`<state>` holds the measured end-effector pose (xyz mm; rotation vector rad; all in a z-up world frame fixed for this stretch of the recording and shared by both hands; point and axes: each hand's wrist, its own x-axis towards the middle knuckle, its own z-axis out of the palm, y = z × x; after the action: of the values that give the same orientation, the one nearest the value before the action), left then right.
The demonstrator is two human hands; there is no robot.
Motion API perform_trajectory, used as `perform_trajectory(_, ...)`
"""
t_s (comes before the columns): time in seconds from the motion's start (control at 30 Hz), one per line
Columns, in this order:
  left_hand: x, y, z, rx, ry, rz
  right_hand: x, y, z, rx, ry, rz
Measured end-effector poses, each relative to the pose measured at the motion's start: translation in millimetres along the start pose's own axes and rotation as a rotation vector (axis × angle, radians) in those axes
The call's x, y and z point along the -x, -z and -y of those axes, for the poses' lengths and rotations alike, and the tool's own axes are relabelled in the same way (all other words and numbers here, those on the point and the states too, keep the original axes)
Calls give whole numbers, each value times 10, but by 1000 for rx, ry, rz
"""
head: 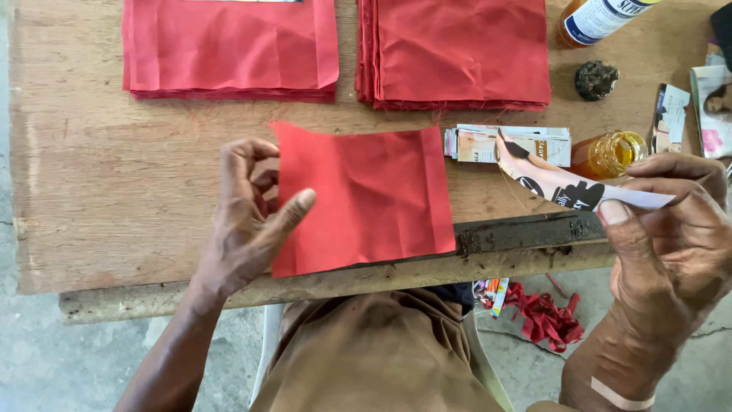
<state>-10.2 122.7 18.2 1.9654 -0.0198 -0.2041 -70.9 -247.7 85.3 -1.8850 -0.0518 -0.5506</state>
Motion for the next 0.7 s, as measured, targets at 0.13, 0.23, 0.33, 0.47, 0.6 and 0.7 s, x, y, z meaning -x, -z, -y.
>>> perform_trajectory(0.13, 10, 89, -49, 206, -156, -75, -16, -12, 11, -7, -19, -1)
perform_trajectory(0.23, 68, 151, -24, -231, -37, -190, -24, -8, -2, -55, -35, 3)
perform_trajectory(0.33, 92, 186, 27, -629, -136, -303, -43, -3, -8, -115, -57, 25)
perform_trajectory(0.47, 0, 131, -2, -433, -198, -295, -71, -23, -21, -242, -83, 141)
perform_trajectory(0.6, -27, -123, -197, 269, -142, 95, 14, -120, 32, -601, -135, 199)
perform_trajectory(0.7, -14, -317, -345, 645, -217, 319, 25, -195, 57, -773, -214, 212)
